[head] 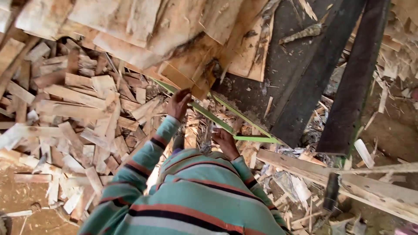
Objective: Cutting and splitting wood bark using a manual lever-operated splitter machine.
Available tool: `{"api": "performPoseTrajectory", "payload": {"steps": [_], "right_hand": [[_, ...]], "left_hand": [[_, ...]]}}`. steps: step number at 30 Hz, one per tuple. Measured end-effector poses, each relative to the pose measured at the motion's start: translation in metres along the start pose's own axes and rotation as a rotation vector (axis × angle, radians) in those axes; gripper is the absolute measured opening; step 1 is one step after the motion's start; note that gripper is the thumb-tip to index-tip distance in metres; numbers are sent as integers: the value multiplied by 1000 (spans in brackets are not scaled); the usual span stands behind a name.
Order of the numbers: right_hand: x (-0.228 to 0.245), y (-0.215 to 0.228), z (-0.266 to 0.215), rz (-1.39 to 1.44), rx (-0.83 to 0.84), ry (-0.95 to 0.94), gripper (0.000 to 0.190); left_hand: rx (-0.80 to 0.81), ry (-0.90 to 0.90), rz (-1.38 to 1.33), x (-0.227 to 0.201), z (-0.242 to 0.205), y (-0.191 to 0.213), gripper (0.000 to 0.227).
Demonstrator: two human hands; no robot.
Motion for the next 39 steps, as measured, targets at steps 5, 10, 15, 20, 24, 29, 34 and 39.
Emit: {"api": "performPoseTrajectory", "payload": {"steps": [5, 10, 15, 20, 24, 29, 34, 39], "right_hand": [[-34, 44, -35, -18, -4, -102, 44], [-66, 82, -65, 95, -66, -68, 44], [-112, 112, -85, 269, -101, -177, 45], [-137, 119, -90, 303, -104, -247, 43], [-125, 102, -70, 295, -139, -255, 42], [-91, 52, -3, 428, -220, -229, 41], [-46, -12, 46, 369, -177, -133, 40], [-25, -45, 67, 291, -126, -77, 41]], "left_hand": [[25, -350, 680, -14, 15, -70, 43], [114, -387, 514, 52, 75, -104, 47], [18, -338, 426, 15, 79, -116, 49], [-143, -216, 19, -12, 91, -74, 57], [-158, -227, -181, -40, 129, -35, 59], [-174, -50, -490, -54, 241, 21, 56], [591, -11, -959, 27, 338, 21, 30], [58, 380, -606, -44, 288, -52, 43]]}}
Point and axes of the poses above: each hand's wrist, its own z-axis towards the middle knuckle, its own y-axis out of the back of the hand, x = y × z, the point moved 2 cm from there along z, towards the middle knuckle, and after that the axes turned 2 degrees about -y, right-handed, at the moved point
